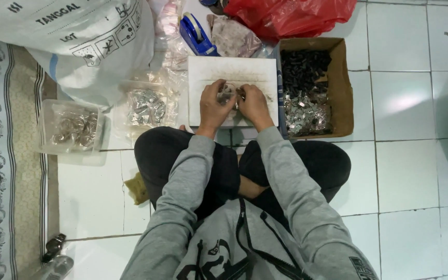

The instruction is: Sorting and packaging small metal components from a bulk box into individual plastic bags while sitting on the floor.

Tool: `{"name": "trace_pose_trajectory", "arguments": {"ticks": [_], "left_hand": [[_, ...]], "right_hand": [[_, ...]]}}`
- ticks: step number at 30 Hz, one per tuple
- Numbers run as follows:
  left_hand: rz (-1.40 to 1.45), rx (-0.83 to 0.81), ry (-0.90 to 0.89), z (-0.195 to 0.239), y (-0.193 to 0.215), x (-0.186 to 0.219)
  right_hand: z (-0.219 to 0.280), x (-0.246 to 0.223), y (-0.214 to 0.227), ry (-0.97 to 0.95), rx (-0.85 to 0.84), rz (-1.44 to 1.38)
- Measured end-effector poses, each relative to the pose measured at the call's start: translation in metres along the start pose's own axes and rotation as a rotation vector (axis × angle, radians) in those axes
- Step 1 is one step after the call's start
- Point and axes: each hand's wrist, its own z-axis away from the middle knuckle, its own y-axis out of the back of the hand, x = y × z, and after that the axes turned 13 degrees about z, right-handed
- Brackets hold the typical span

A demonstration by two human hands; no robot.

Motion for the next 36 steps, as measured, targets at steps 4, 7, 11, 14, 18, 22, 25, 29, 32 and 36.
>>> {"name": "trace_pose_trajectory", "arguments": {"ticks": [4,7,11,14,18,22,25,29,32,36], "left_hand": [[0.007,0.0,-0.014,0.002,-0.003,-0.003],[-0.009,-0.004,-0.025,0.001,-0.001,0.0],[-0.016,-0.016,-0.037,0.001,-0.003,-0.001],[-0.028,-0.027,-0.036,0.0,-0.002,0.004],[-0.014,-0.017,-0.025,0.001,-0.003,0.003],[-0.026,-0.023,-0.008,0.001,-0.001,0.0],[-0.026,-0.028,0.002,0.003,-0.002,-0.002],[-0.007,-0.034,0.016,0.005,-0.003,-0.005],[-0.016,-0.024,0.003,0.003,-0.003,-0.004],[0.026,-0.006,0.0,-0.001,0.002,0.003]], "right_hand": [[0.013,-0.017,0.028,0.16,0.094,0.105],[0.01,-0.002,0.024,0.111,0.157,-0.055],[-0.015,0.038,-0.008,-0.011,0.234,-0.616],[-0.006,0.001,0.018,-0.062,0.235,-0.996],[0.006,-0.037,0.03,-0.01,0.323,-1.014],[0.017,-0.051,0.022,0.085,0.438,-0.759],[0.022,-0.051,0.014,0.092,0.48,-0.668],[0.026,-0.046,0.009,0.119,0.454,-0.595],[0.03,-0.046,0.018,0.086,0.469,-0.551],[0.025,-0.021,0.021,0.015,0.468,-0.581]]}}
